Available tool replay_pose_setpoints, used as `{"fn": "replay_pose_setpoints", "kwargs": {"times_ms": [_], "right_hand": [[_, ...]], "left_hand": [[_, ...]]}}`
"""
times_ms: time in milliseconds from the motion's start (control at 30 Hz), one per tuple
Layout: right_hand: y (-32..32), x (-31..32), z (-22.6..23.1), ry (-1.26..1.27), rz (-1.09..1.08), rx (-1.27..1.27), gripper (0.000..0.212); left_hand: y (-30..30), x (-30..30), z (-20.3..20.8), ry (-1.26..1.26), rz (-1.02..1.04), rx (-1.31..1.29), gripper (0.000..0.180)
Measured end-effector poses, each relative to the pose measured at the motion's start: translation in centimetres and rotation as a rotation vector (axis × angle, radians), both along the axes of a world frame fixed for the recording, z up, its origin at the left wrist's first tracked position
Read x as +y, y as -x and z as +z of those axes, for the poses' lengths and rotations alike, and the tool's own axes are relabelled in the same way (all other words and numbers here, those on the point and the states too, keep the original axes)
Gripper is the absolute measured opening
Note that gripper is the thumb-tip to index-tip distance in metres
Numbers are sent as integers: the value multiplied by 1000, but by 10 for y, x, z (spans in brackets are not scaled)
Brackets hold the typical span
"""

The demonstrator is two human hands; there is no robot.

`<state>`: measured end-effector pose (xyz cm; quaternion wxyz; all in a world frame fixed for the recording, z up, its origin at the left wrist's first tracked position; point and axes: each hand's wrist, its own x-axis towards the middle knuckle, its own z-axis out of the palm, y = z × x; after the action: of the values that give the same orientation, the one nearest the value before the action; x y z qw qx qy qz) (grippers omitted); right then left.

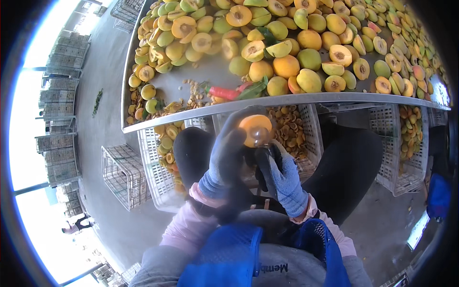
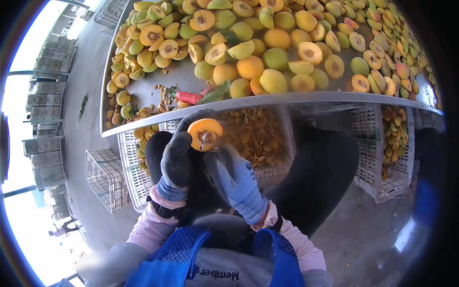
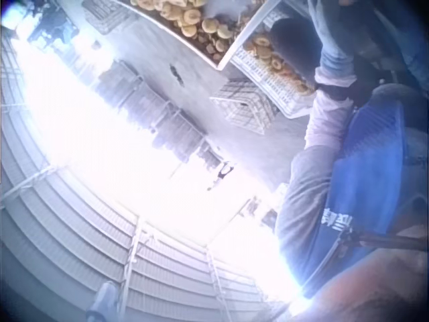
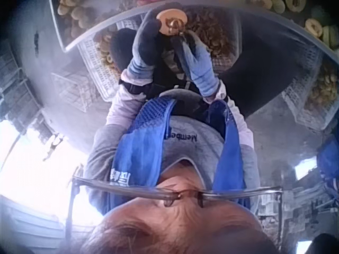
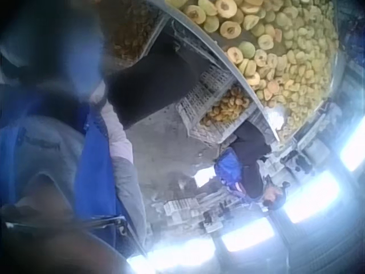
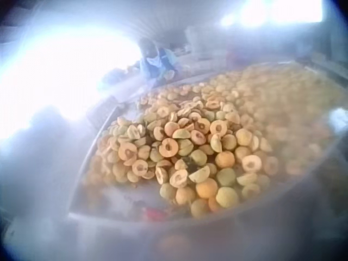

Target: The recorder is shown using a hand tool to remove the pits from peach halves on a large sorting table in an agricultural processing facility.

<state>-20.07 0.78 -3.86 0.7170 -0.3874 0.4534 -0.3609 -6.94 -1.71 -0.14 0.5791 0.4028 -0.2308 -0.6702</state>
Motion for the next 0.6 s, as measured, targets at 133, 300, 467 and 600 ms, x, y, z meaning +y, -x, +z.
{"fn": "replay_pose_setpoints", "kwargs": {"times_ms": [133, 300, 467, 600], "right_hand": [[0, 15, 0, 284, -2, 97, 26], [-6, 27, -5, 298, -30, 55, 30], [2, 22, -3, -11, 47, -218, 32], [21, 16, 6, -466, 76, -318, 34]], "left_hand": [[0, 17, -20, 376, 36, -1088, 26], [6, 21, -26, 524, 95, -1133, 15], [10, 24, -29, 436, 186, -978, 17], [9, 9, -32, 614, -64, -1050, 20]]}}
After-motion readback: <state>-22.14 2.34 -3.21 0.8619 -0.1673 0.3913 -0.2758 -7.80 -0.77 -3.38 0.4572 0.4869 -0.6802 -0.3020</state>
